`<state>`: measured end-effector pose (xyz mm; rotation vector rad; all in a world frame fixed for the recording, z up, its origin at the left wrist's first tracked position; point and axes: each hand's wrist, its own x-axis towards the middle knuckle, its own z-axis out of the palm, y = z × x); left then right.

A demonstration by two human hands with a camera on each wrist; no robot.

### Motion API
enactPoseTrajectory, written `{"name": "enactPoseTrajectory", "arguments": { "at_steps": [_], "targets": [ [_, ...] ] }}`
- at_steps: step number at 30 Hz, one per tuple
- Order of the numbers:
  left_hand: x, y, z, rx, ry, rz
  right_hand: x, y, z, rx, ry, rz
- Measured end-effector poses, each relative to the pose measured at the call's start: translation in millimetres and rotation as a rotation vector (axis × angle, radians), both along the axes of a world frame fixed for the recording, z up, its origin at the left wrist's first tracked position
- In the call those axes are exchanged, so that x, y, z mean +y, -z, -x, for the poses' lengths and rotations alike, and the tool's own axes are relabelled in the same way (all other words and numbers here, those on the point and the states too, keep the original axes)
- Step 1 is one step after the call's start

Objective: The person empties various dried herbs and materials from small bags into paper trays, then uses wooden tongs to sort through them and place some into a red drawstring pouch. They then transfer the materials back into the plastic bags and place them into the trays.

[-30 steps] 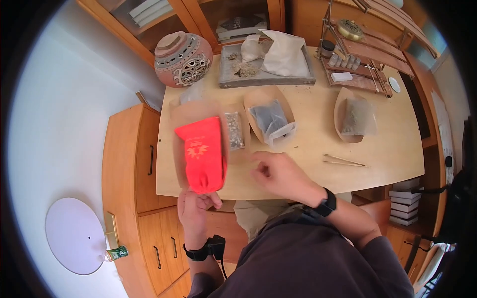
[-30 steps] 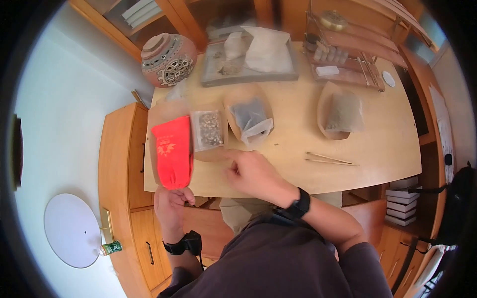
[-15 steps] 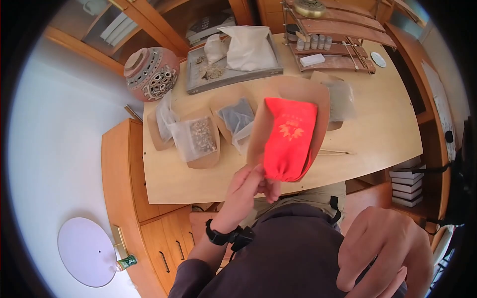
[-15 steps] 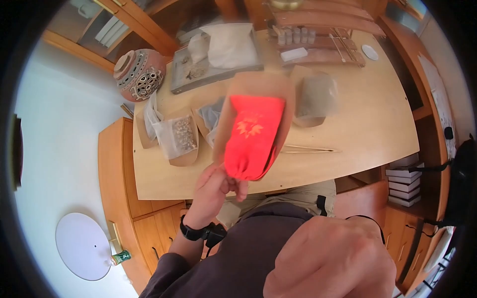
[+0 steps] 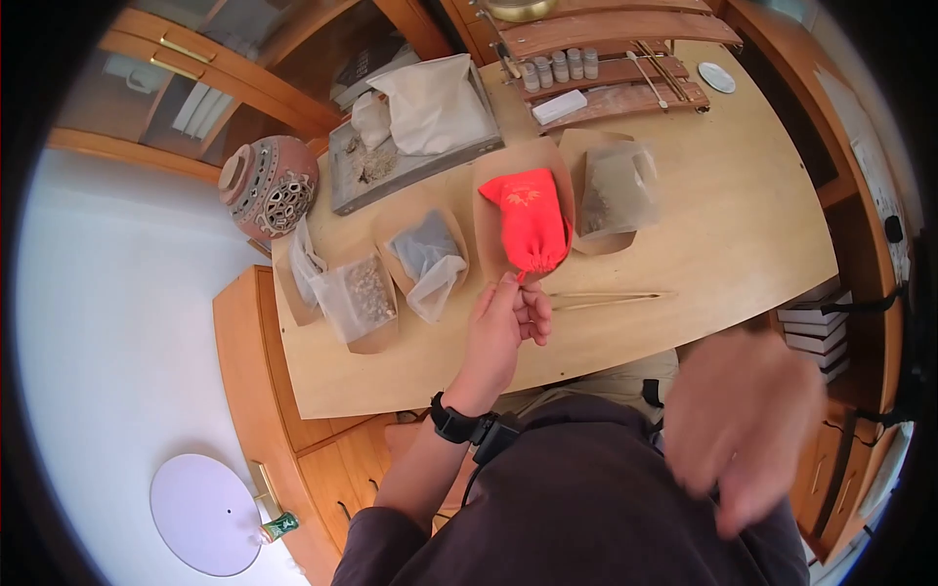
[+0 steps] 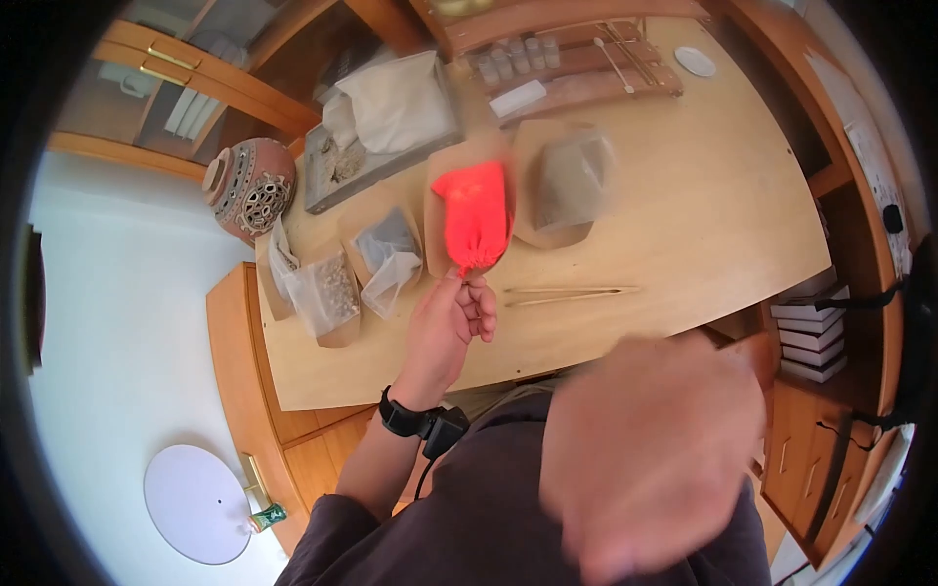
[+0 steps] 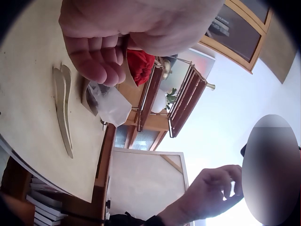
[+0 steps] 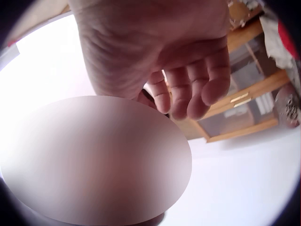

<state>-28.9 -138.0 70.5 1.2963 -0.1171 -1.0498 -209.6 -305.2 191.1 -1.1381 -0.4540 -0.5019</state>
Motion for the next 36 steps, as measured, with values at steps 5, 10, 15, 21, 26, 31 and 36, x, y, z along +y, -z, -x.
{"name": "enactPoseTrajectory", "arguments": {
  "at_steps": [5,10,15,21,26,31,36],
  "targets": [
    [-9.5,18.1,-5.8,-0.001,-0.036,-0.010,-15.9,68.6,-7.8,0.763,0.747,0.363],
    [-18.9,25.2,-14.2,0.020,-0.019,-0.037,-31.5,121.9,-27.7,0.964,0.947,0.522],
    [-21.0,22.3,-20.7,0.035,0.035,-0.116,-36.2,138.7,-48.3,0.999,1.068,0.594],
    [15.3,20.8,-16.3,0.098,0.031,-0.130,-45.6,159.6,-49.5,0.930,1.086,0.522],
    [58.5,28.0,-30.0,0.182,-0.106,-0.098,-58.8,155.8,-45.8,1.029,0.819,0.170],
    [80.2,41.1,-53.3,0.203,-0.237,-0.017,-57.5,146.0,-20.9,0.983,0.975,0.146],
    [71.1,46.1,-69.0,0.178,-0.233,-0.069,-51.5,125.6,10.7,0.922,1.015,0.074]
  ]
}}
